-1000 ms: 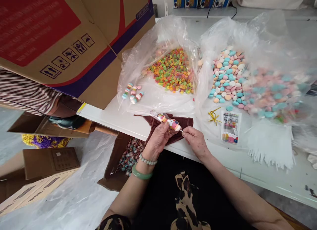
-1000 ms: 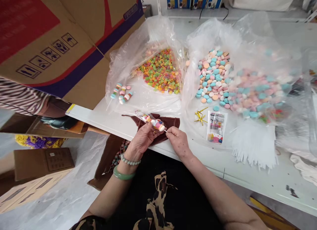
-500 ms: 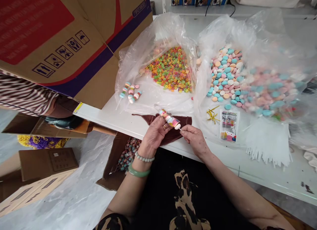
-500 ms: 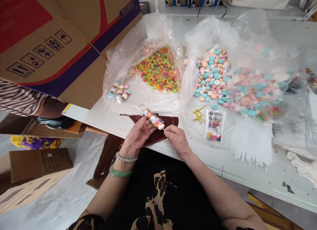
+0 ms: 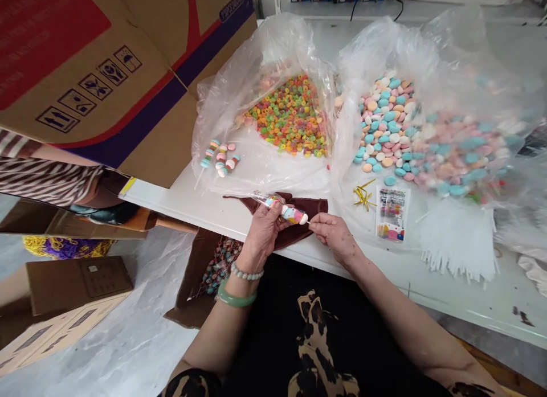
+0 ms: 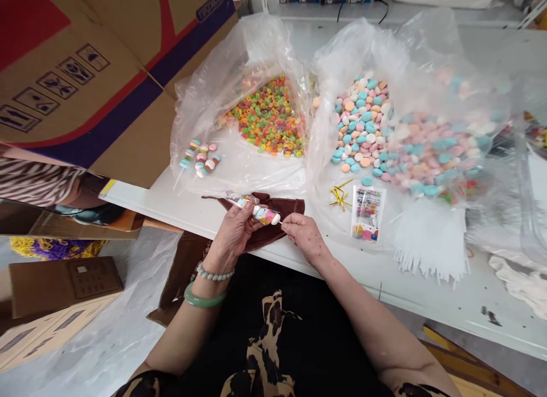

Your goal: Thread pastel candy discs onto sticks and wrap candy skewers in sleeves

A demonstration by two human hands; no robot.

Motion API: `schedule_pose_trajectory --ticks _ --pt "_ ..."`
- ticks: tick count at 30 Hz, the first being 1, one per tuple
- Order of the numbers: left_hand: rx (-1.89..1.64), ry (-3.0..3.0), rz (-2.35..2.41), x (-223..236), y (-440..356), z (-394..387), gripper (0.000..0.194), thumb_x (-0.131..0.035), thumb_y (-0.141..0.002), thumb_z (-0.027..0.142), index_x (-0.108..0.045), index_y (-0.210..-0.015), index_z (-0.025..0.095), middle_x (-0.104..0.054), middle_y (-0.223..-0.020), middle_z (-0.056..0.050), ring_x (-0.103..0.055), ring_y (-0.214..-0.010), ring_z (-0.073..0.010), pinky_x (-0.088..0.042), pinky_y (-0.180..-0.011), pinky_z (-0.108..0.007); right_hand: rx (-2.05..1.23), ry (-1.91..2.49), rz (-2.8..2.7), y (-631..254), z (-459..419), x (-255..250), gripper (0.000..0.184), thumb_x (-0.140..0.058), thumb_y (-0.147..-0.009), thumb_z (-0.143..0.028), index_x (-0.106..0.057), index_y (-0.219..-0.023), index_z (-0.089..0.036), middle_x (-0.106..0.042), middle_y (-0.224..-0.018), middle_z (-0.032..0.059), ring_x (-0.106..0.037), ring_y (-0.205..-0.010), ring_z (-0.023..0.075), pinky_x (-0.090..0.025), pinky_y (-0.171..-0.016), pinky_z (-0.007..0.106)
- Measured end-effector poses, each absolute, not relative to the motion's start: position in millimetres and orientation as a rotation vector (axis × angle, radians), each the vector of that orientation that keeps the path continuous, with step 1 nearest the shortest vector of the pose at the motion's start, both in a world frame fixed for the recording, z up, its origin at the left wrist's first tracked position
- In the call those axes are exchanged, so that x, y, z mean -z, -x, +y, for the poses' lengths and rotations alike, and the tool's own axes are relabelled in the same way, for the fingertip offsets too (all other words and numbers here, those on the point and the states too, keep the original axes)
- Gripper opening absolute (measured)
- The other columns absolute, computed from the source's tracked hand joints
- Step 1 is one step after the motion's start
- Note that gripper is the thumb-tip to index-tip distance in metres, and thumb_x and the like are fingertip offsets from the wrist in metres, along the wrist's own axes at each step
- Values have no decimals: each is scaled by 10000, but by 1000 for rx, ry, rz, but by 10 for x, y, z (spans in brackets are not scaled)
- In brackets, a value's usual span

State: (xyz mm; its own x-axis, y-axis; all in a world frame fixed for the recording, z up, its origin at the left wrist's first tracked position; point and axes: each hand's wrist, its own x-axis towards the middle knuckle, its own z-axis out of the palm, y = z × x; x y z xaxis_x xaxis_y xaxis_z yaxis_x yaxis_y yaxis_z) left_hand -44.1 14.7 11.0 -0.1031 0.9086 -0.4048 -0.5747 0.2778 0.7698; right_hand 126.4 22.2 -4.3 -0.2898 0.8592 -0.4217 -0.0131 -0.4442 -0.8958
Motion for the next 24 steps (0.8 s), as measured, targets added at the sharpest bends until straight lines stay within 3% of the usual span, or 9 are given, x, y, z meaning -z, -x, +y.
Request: schedule_pose_trajectory --ticks 4,10,16,21,24 --pt "-1278 -394 1034 -88 347 119 381 -774 -713 383 -587 -955 154 -685 -893 -50 -666 -754 -152 -572 -686 -290 -1708 1321 -1280 -1272 201 42 166 -588 -711 -344 -537 -636 -204 -384 -487 -69 -319 -475 99 -242 -477 247" --pt "-1242 -349 967 -43 391 127 347 -726 -767 399 -618 -971 140 -673 -911 -65 -663 -816 -179 -584 -733 -350 -1502 1300 -1652 -1362 205 -37 184 -525 -840 -354 -592 -741 -215 -509 -600 -43 -447 -563 118 -341 -552 244" --pt "-1228 -384 935 -110 349 103 293 -729 -768 366 -646 -926 134 -674 -889 -49 -655 -770 -149 -570 -700 -283 -1727 1285 -1420 -1344 233 -18 329 -535 -829 -489 -563 -671 -202 -497 -523 -40 -418 -465 107 -325 -451 229" --pt "-1237 -419 902 -175 240 75 342 -747 -751 380 -648 -959 127 -692 -886 -75 -684 -824 -199 -560 -762 -324 -1594 1428 -1395 -1294 162 65 393 -561 -792 -455 -439 -511 -209 -437 -434 -46 -345 -405 86 -261 -411 225" --pt "-1286 -446 907 -217 208 89 332 -740 -760 371 -643 -974 136 -697 -907 -76 -681 -847 -196 -554 -772 -318 -1575 1407 -1272 -1300 118 20 347 -548 -804 -460 -482 -572 -211 -445 -447 -50 -354 -400 89 -272 -403 223"
